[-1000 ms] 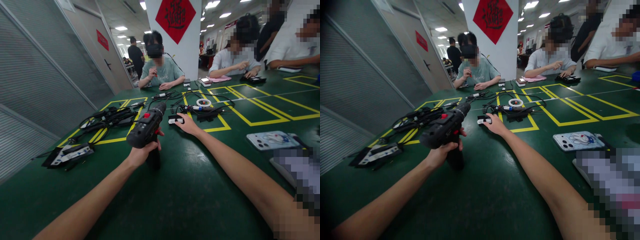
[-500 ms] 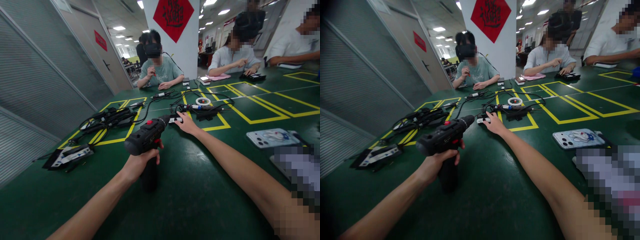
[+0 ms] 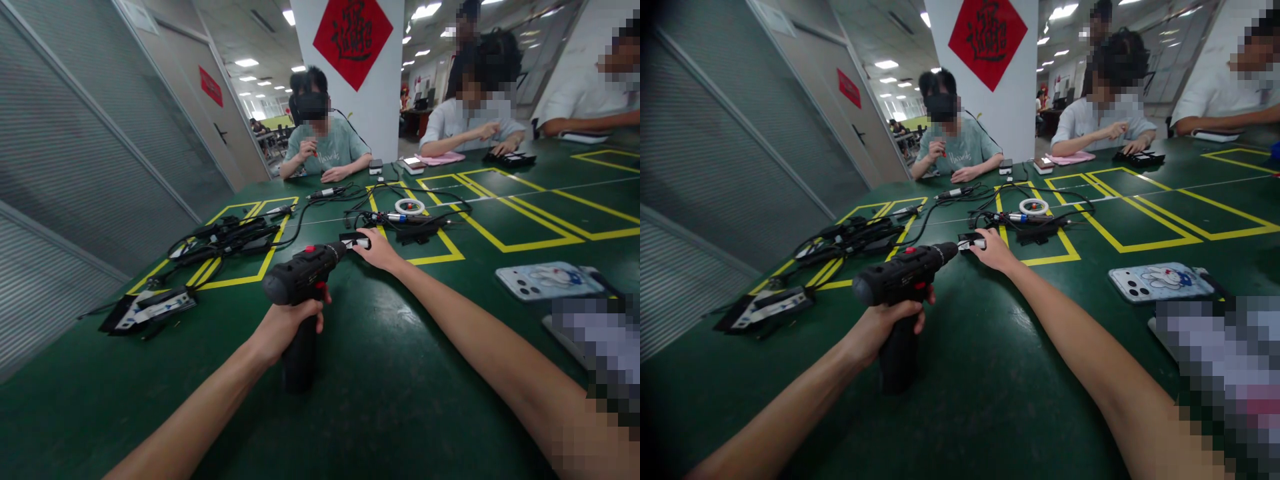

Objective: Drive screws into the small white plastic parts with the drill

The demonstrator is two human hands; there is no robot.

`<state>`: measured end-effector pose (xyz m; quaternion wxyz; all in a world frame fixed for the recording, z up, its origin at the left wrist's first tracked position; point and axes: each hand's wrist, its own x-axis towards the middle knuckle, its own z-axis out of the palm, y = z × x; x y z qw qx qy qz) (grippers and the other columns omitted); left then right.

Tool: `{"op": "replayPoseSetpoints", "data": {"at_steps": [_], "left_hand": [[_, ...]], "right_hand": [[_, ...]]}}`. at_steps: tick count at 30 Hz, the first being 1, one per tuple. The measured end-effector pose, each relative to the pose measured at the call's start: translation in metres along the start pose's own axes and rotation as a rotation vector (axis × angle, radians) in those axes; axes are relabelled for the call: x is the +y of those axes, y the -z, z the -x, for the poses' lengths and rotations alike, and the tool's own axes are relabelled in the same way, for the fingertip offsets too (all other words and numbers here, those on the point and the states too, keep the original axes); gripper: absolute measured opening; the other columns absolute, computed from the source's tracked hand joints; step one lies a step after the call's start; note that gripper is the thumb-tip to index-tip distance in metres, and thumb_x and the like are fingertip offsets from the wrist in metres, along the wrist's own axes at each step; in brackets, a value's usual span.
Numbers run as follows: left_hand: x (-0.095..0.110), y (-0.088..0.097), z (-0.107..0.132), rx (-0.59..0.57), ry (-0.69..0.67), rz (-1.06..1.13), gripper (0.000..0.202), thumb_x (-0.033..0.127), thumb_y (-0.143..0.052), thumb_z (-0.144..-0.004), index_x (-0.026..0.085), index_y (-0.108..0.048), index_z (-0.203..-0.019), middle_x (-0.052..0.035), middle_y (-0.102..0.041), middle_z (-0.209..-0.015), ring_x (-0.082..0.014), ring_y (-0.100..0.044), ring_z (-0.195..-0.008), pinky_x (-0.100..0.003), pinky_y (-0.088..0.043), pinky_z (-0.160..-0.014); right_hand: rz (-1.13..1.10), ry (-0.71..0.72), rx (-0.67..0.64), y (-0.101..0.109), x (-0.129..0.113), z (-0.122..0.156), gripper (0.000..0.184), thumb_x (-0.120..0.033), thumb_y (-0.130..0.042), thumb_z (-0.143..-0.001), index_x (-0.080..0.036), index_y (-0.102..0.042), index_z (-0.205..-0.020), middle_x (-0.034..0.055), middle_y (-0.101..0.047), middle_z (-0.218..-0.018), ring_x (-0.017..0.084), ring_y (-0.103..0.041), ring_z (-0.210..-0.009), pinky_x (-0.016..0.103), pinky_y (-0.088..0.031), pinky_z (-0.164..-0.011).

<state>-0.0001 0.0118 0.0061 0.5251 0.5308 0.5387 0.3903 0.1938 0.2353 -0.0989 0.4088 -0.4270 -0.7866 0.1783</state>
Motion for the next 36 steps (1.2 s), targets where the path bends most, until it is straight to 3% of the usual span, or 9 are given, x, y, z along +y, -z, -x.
{"op": "replayPoseSetpoints", "data": {"at_steps": [3,9,15,36], "left_hand": [[0.001,-0.001,-0.001,-0.001,-0.001,0.012,0.020,0.022,-0.059,-0.081,0.016,-0.062,-0.100,-0.0015,-0.064,-0.084,-0.0123,-0.054,-0.057,-0.029,-0.040,-0.061],[-0.003,0.001,-0.002,-0.007,-0.001,-0.029,0.024,0.025,-0.058,-0.084,0.015,-0.064,-0.105,0.0006,-0.059,-0.067,-0.0140,-0.052,-0.058,-0.028,-0.039,-0.062],[-0.001,-0.002,-0.003,-0.002,-0.018,0.010,0.018,0.022,-0.060,-0.081,0.017,-0.063,-0.099,-0.0017,-0.063,-0.095,-0.0107,-0.055,-0.057,-0.028,-0.041,-0.061],[0.003,-0.002,-0.005,0.044,0.043,0.024,0.016,0.024,-0.064,-0.076,0.016,-0.064,-0.090,-0.0006,-0.062,-0.084,-0.0109,-0.055,-0.055,-0.027,-0.042,-0.059]], "right_hand": [[0.002,-0.003,0.000,0.000,-0.001,0.000,0.054,-0.039,-0.065,-0.084,-0.019,-0.056,-0.134,0.0121,-0.055,-0.125,0.026,-0.057,-0.115,0.042,-0.044,-0.105],[-0.001,-0.008,0.001,0.000,-0.002,0.001,0.053,-0.038,-0.065,-0.084,-0.019,-0.057,-0.133,0.0119,-0.056,-0.122,0.026,-0.058,-0.113,0.041,-0.045,-0.104],[-0.001,0.002,-0.005,0.000,-0.002,0.000,0.052,-0.038,-0.065,-0.084,-0.020,-0.057,-0.133,0.0108,-0.056,-0.122,0.025,-0.058,-0.112,0.041,-0.045,-0.104],[0.012,-0.008,-0.045,0.003,-0.002,0.000,0.054,-0.033,-0.064,-0.084,-0.020,-0.055,-0.135,0.0117,-0.054,-0.125,0.026,-0.057,-0.114,0.042,-0.044,-0.104]]}}
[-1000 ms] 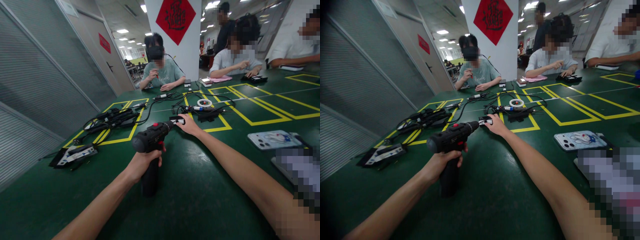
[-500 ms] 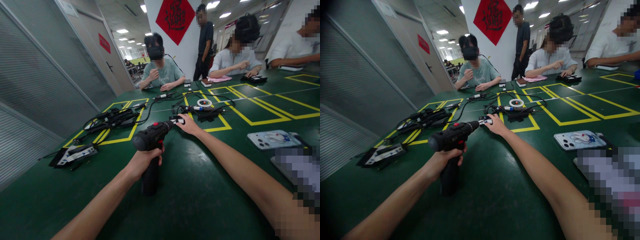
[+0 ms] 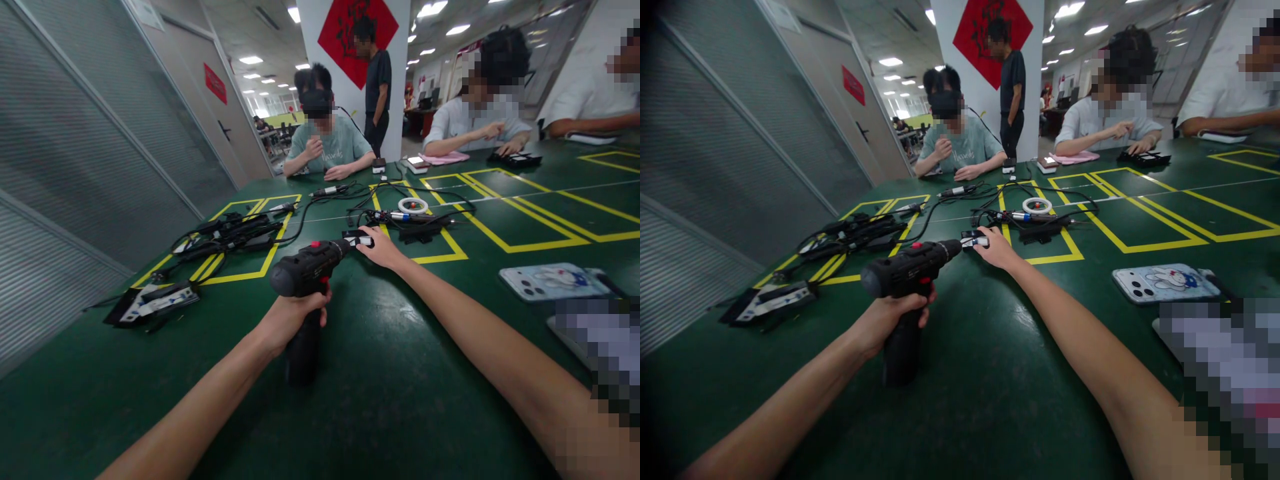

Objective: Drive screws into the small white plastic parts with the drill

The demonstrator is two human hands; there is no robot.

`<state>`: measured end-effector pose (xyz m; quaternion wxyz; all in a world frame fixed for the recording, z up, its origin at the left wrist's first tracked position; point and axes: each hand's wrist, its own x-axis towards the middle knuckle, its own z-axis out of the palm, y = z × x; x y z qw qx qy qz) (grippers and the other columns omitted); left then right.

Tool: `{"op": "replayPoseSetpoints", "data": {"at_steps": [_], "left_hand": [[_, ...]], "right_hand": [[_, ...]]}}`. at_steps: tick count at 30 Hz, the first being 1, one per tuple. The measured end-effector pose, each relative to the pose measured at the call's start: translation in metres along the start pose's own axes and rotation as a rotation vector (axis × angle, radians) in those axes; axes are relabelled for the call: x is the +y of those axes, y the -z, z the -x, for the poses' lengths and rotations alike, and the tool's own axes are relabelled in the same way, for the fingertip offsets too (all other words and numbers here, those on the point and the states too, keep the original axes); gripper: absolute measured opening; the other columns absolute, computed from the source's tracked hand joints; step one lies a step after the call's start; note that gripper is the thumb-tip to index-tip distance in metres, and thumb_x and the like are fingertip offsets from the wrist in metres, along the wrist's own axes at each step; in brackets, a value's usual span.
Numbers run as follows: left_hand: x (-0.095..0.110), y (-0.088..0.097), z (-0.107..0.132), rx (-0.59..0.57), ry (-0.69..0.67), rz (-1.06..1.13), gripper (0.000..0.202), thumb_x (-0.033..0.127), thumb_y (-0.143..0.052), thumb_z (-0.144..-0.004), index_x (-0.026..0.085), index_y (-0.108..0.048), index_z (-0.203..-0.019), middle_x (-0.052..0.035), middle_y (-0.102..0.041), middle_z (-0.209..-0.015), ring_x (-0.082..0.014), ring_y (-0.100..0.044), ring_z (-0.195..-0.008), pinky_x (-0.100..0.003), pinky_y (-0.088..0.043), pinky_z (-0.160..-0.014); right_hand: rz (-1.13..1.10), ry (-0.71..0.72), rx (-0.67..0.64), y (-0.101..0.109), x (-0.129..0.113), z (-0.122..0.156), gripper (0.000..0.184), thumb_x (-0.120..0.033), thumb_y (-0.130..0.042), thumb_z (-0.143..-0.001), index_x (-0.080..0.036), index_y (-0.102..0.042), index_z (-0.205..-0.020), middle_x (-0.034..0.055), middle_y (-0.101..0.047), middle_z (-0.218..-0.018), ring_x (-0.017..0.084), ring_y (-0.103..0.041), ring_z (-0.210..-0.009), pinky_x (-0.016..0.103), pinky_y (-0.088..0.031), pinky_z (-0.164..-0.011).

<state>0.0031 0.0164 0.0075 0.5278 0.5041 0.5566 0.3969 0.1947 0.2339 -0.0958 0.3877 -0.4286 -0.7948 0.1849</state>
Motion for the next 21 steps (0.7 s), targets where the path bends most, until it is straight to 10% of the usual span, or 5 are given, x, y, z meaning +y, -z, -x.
{"op": "replayPoseSetpoints", "data": {"at_steps": [21], "left_hand": [[-0.0015,0.0017,-0.0010,0.007,0.019,0.052,0.023,0.027,-0.068,-0.073,0.014,-0.064,-0.092,-0.0022,-0.063,-0.083,-0.0125,-0.056,-0.055,-0.028,-0.043,-0.058]], "right_hand": [[0.006,-0.004,-0.006,0.0009,-0.0002,0.0009,0.053,-0.034,-0.063,-0.084,-0.022,-0.055,-0.135,0.0108,-0.054,-0.123,0.026,-0.059,-0.107,0.042,-0.046,-0.101]]}}
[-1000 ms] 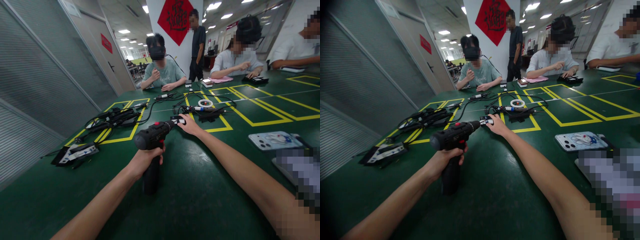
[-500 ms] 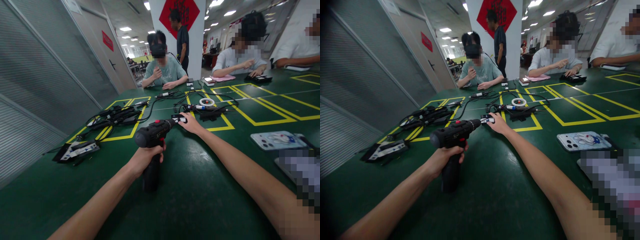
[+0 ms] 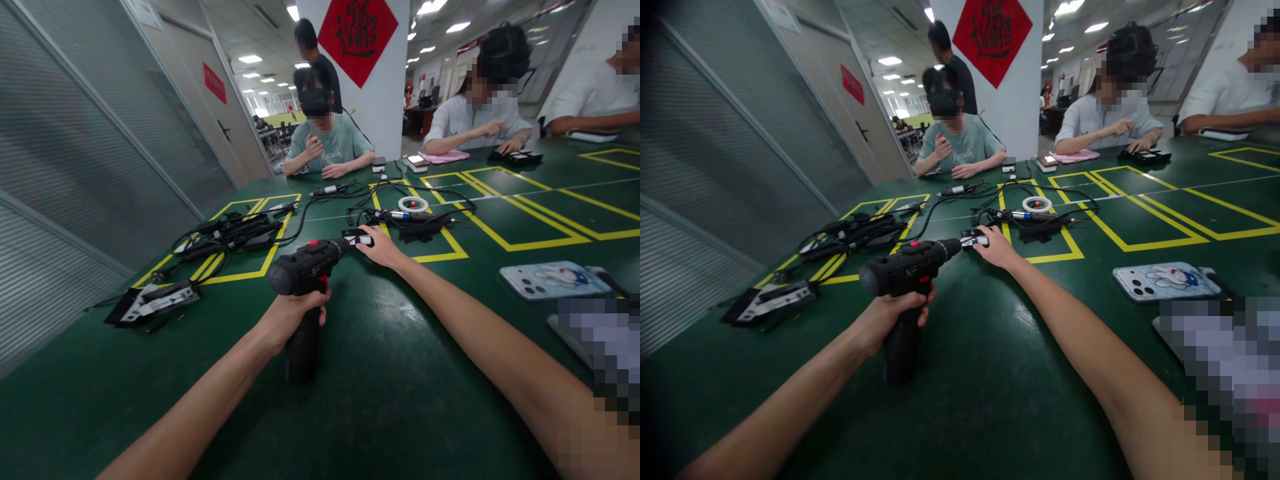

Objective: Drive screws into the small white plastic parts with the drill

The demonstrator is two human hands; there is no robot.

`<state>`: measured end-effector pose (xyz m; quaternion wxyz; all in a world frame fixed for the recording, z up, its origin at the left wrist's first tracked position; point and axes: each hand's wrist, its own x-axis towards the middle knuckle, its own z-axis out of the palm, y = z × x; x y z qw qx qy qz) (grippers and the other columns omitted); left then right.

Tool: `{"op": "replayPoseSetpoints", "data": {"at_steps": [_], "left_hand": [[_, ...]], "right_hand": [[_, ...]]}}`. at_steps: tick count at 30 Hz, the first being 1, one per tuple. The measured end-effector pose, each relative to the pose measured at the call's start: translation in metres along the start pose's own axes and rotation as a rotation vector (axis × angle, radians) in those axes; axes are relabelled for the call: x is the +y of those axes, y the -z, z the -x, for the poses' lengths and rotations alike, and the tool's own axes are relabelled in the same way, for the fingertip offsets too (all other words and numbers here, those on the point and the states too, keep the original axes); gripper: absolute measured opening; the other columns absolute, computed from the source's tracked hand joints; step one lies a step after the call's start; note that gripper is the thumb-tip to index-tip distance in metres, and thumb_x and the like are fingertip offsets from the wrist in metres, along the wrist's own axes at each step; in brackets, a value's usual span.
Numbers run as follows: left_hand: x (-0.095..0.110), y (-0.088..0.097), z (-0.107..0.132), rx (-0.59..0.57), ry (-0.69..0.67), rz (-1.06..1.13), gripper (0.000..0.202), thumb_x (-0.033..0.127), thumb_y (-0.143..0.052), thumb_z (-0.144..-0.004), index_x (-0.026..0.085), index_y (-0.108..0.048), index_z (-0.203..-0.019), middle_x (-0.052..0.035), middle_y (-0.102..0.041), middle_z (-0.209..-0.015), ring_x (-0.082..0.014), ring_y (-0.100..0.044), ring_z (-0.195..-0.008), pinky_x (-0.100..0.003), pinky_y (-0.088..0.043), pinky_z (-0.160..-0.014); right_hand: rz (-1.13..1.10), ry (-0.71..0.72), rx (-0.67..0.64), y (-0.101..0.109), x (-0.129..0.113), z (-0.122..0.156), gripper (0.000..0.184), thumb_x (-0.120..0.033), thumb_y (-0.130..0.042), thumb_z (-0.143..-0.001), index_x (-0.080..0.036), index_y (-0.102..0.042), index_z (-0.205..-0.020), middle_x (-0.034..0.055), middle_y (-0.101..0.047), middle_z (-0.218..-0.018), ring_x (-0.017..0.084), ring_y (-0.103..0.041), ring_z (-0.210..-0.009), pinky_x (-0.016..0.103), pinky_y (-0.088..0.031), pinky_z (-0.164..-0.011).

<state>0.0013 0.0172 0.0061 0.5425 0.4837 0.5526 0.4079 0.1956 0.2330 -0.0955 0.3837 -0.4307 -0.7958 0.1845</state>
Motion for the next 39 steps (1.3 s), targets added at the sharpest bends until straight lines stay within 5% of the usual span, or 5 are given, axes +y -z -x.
{"op": "replayPoseSetpoints", "data": {"at_steps": [39], "left_hand": [[-0.0015,-0.0037,-0.0030,-0.012,-0.008,-0.011,0.015,0.023,-0.063,-0.077,0.015,-0.062,-0.090,-0.0002,-0.061,-0.082,-0.0094,-0.055,-0.055,-0.025,-0.041,-0.059]], "right_hand": [[-0.011,0.020,-0.034,0.0036,0.0022,-0.0031,0.055,-0.033,-0.065,-0.083,-0.020,-0.055,-0.135,0.0107,-0.056,-0.121,0.025,-0.057,-0.112,0.040,-0.044,-0.103]]}}
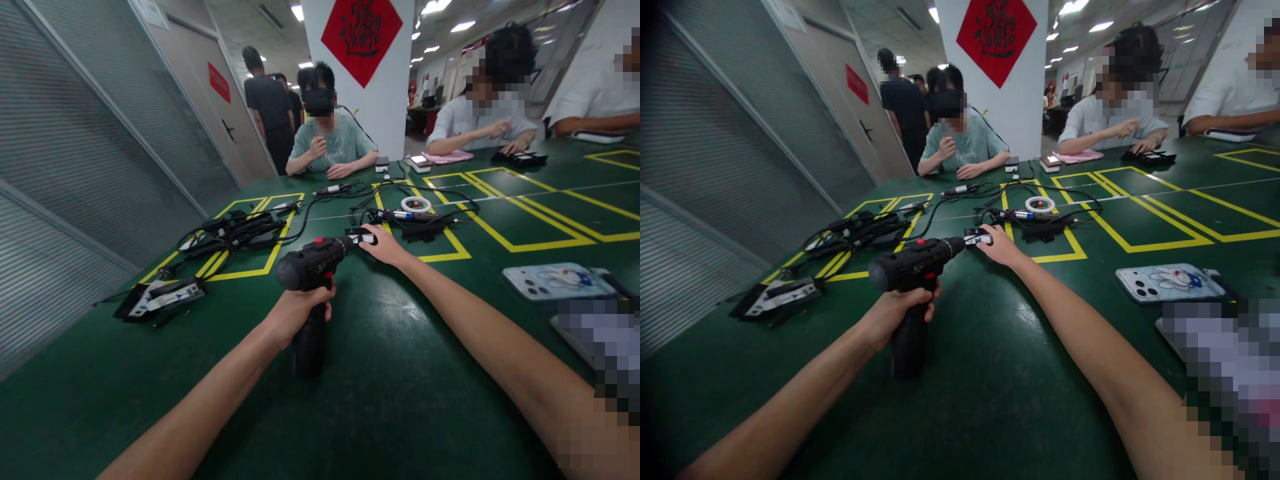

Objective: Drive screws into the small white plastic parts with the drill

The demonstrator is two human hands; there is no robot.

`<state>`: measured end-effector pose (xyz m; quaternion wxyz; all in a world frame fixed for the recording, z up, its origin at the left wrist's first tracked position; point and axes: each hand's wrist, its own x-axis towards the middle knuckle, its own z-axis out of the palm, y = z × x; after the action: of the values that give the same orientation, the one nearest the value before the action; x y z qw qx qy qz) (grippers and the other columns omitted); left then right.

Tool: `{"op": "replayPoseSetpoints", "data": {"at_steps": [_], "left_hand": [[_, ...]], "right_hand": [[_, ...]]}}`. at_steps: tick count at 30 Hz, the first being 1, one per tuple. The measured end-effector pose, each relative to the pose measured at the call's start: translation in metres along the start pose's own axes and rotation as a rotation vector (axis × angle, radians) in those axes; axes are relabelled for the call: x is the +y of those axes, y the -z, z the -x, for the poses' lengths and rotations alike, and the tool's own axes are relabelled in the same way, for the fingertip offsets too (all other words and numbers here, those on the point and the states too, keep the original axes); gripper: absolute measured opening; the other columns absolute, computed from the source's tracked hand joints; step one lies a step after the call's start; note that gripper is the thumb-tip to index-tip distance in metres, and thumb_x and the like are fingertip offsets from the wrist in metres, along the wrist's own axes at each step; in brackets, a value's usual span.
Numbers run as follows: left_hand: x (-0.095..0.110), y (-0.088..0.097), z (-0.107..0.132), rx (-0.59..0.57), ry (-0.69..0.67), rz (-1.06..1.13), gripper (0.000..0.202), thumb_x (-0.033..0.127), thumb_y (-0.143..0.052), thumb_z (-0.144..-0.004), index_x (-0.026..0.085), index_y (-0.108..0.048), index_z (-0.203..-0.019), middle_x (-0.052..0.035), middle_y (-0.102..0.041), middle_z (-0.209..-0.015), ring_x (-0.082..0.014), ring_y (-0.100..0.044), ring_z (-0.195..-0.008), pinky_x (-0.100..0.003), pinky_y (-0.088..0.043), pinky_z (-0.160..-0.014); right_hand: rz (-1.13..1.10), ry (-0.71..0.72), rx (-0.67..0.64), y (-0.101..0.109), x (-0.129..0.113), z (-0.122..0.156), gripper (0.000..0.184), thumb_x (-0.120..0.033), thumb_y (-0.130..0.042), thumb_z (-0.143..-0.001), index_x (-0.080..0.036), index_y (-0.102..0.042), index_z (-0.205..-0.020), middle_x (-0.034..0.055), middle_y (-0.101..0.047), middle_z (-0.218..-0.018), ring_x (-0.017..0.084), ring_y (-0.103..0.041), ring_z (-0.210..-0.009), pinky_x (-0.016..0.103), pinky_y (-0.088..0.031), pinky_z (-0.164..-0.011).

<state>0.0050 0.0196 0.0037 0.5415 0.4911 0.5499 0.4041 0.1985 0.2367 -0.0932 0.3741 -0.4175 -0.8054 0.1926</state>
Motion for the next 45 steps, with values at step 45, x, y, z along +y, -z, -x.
{"op": "replayPoseSetpoints", "data": {"at_steps": [45], "left_hand": [[0.001,-0.002,0.002,0.007,-0.011,-0.034,0.014,0.024,-0.063,-0.078,0.016,-0.063,-0.089,0.0004,-0.062,-0.079,-0.0102,-0.055,-0.055,-0.026,-0.039,-0.061]], "right_hand": [[-0.026,-0.094,-0.011,-0.002,-0.009,-0.001,0.051,-0.030,-0.056,-0.087,-0.022,-0.054,-0.137,0.0107,-0.056,-0.126,0.025,-0.057,-0.113,0.040,-0.043,-0.104]]}}
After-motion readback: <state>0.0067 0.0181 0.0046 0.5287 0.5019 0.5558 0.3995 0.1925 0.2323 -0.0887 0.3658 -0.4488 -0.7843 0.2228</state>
